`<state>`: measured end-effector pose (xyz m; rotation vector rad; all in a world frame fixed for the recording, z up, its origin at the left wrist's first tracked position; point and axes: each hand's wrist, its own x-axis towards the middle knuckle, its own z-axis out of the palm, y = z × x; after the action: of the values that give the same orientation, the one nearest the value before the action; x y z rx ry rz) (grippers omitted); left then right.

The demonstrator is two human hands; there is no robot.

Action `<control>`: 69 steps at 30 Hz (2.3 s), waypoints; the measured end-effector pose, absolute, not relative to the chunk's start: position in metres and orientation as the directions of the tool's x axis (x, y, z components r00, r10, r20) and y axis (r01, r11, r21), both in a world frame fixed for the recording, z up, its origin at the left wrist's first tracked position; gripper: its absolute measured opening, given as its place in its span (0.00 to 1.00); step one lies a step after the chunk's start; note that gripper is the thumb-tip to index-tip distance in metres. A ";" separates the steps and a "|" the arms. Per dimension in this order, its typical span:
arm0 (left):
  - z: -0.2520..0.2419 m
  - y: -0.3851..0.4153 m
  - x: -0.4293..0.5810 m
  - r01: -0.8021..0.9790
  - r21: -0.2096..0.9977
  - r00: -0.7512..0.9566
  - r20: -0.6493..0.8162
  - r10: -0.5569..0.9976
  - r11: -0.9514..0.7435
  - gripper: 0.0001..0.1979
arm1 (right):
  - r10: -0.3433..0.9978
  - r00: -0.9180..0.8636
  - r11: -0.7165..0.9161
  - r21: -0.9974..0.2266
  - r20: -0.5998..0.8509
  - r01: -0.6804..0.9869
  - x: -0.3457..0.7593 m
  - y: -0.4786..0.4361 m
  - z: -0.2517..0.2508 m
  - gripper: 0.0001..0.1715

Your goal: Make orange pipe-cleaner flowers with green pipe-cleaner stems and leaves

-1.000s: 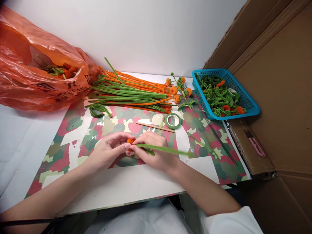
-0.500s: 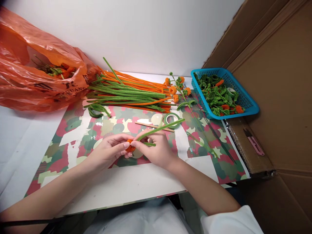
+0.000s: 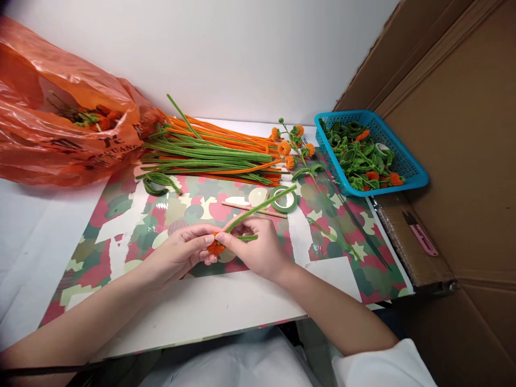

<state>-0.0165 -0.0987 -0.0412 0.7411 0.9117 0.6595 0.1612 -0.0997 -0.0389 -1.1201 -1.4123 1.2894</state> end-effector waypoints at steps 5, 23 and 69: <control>-0.041 -0.099 -0.015 -0.236 0.785 0.441 -0.439 0.783 0.573 0.11 | 0.961 -0.242 0.172 -0.975 0.136 0.137 0.165 -0.100 -0.041 0.08; -0.026 -0.102 -0.011 -0.046 0.930 0.347 -0.328 0.878 0.366 0.09 | 0.982 -0.187 -0.007 -0.997 0.009 -0.082 0.160 -0.096 -0.045 0.13; -0.032 -0.102 -0.013 -0.028 0.921 0.270 -0.366 0.890 0.387 0.13 | 0.890 -0.394 -0.365 -0.875 -0.228 -0.318 0.158 -0.097 -0.052 0.17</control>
<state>-0.0131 -0.1023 -0.0317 0.9783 1.1204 0.7750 0.1583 -0.0971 -0.0519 -0.9290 -0.9769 1.8632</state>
